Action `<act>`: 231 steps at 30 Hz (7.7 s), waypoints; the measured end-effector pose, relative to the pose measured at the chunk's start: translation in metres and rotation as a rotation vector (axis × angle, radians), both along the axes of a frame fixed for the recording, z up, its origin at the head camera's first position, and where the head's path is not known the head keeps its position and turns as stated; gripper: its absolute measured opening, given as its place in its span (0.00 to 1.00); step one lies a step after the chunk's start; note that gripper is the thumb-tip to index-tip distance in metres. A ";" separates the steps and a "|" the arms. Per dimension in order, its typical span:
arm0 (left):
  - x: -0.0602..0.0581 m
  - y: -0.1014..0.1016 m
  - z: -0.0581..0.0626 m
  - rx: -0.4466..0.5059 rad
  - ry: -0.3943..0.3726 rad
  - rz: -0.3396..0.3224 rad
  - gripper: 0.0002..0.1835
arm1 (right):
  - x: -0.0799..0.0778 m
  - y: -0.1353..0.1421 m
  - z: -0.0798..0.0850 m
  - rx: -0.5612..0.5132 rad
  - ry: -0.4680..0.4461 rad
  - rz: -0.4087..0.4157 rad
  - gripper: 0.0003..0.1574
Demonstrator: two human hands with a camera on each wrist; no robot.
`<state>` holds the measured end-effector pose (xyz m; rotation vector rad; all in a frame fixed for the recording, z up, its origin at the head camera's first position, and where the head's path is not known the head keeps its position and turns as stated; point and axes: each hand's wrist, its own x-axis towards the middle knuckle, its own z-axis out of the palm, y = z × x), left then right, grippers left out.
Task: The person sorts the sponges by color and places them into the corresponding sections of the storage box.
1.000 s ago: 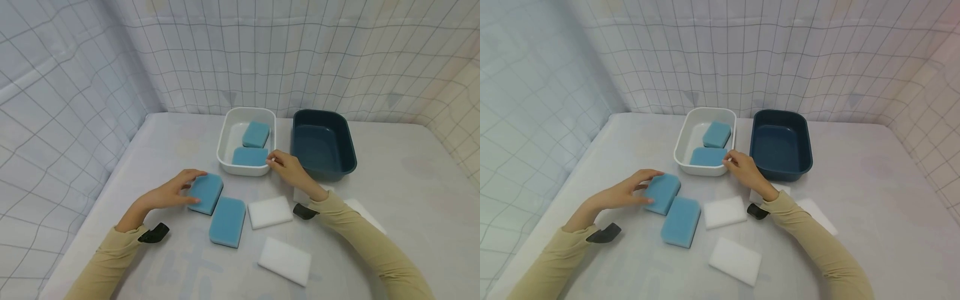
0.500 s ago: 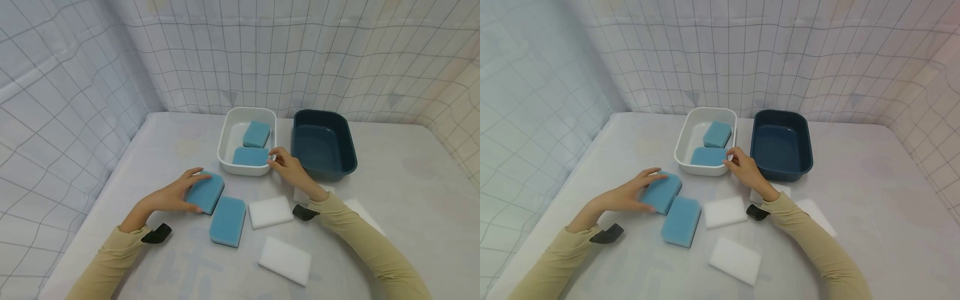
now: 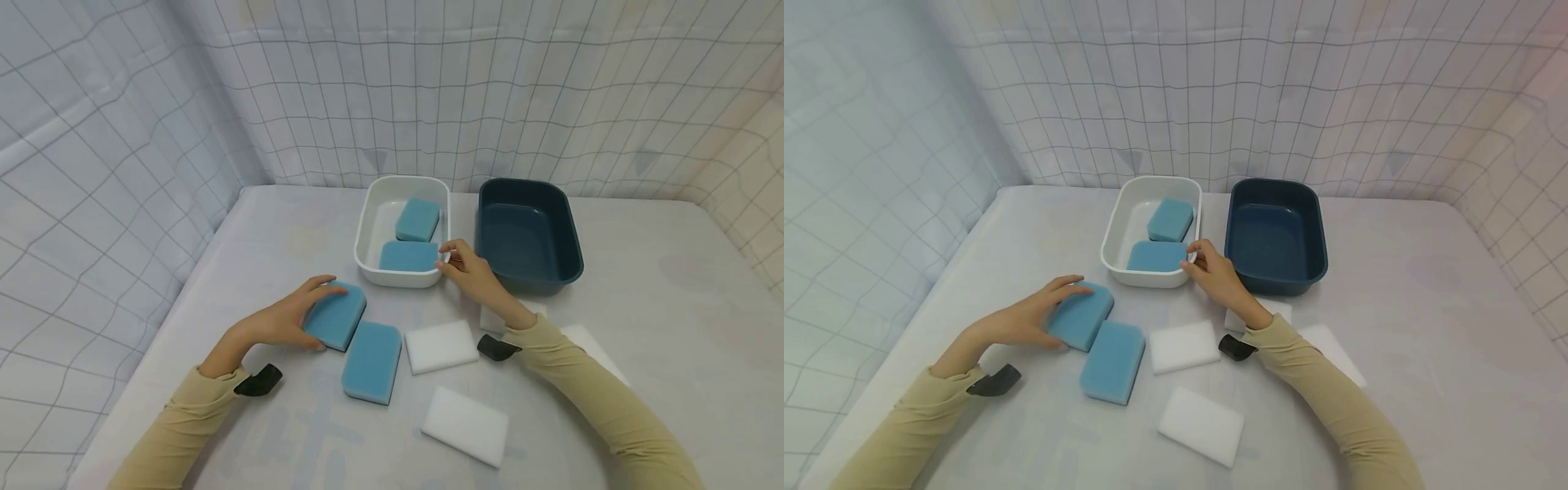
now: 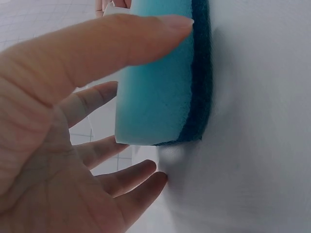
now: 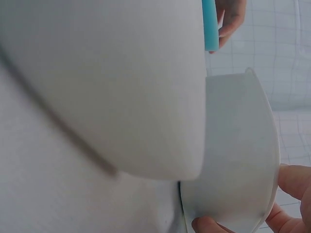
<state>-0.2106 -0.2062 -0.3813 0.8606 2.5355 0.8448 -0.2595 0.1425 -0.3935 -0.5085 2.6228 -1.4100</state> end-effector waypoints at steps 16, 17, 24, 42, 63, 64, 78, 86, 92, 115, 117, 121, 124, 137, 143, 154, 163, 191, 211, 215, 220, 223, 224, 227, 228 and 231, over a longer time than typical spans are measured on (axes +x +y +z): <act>-0.003 -0.006 -0.009 0.015 0.064 0.029 0.44 | -0.001 -0.003 0.000 0.009 0.007 0.000 0.20; -0.003 -0.007 -0.009 0.011 0.071 0.033 0.44 | -0.001 -0.004 0.000 0.006 0.012 0.003 0.20; -0.001 -0.015 0.000 0.040 0.067 0.057 0.43 | -0.001 -0.004 -0.001 0.001 0.039 0.009 0.18; -0.005 -0.019 0.025 0.089 0.107 0.015 0.43 | 0.001 -0.002 0.000 0.013 0.024 -0.011 0.19; -0.027 -0.006 0.041 0.145 0.092 0.067 0.41 | -0.001 -0.002 -0.003 -0.005 0.043 -0.004 0.17; -0.028 -0.005 0.041 0.143 0.096 0.070 0.41 | -0.001 -0.002 -0.003 -0.006 0.042 -0.003 0.17; -0.054 0.009 0.041 0.182 0.095 0.105 0.42 | 0.002 -0.002 -0.001 -0.013 0.017 -0.002 0.20; -0.071 0.022 0.042 0.198 0.092 0.121 0.43 | 0.002 -0.003 -0.002 -0.007 0.010 -0.007 0.20; -0.081 0.031 0.048 0.204 0.105 0.118 0.43 | 0.001 -0.004 -0.002 0.001 0.001 -0.020 0.20; -0.115 0.065 0.044 0.167 0.141 0.176 0.44 | 0.002 -0.005 -0.001 -0.003 -0.003 -0.034 0.19; -0.119 0.067 0.041 0.151 0.153 0.185 0.44 | 0.002 -0.005 -0.002 -0.003 0.007 -0.033 0.19; -0.125 0.071 0.037 0.128 0.175 0.212 0.43 | 0.002 -0.004 -0.002 -0.008 0.014 -0.030 0.19; -0.126 0.075 0.037 0.120 0.184 0.231 0.43 | 0.002 -0.004 -0.001 -0.011 0.011 -0.030 0.19; -0.142 0.087 0.027 0.071 0.211 0.283 0.43 | 0.002 -0.003 -0.002 -0.022 0.014 -0.017 0.19; -0.150 0.091 0.020 0.030 0.228 0.288 0.43 | 0.002 -0.004 -0.003 -0.019 0.018 -0.019 0.20; -0.156 0.099 0.016 -0.107 0.261 0.299 0.41 | 0.004 -0.004 -0.001 -0.016 0.016 -0.021 0.18; -0.153 0.100 0.015 -0.119 0.286 0.303 0.37 | 0.003 -0.005 -0.003 -0.016 0.002 -0.019 0.18; -0.120 0.083 0.028 0.139 0.313 0.285 0.32 | 0.004 -0.006 -0.001 0.027 0.028 -0.038 0.18; -0.072 0.071 0.042 0.263 0.374 0.193 0.34 | 0.004 -0.006 0.000 0.029 0.024 -0.041 0.19; -0.060 0.067 0.043 0.269 0.385 0.162 0.33 | 0.005 -0.007 0.001 0.025 0.018 -0.036 0.19; -0.047 0.062 0.043 0.269 0.383 0.135 0.34 | 0.004 -0.006 -0.002 0.012 0.018 -0.032 0.19; -0.038 0.059 0.043 0.271 0.374 0.125 0.34 | 0.004 -0.006 -0.002 0.015 0.023 -0.033 0.19; -0.035 0.059 0.043 0.271 0.371 0.121 0.33 | 0.003 -0.006 -0.002 0.018 0.025 -0.034 0.19; -0.027 0.057 0.042 0.271 0.367 0.109 0.34 | 0.004 -0.006 0.000 0.029 0.028 -0.040 0.19; -0.025 0.056 0.042 0.273 0.364 0.102 0.34 | 0.004 -0.006 0.000 0.029 0.027 -0.042 0.19; -0.018 0.055 0.042 0.277 0.350 0.085 0.34 | 0.005 -0.006 0.000 0.032 0.027 -0.043 0.19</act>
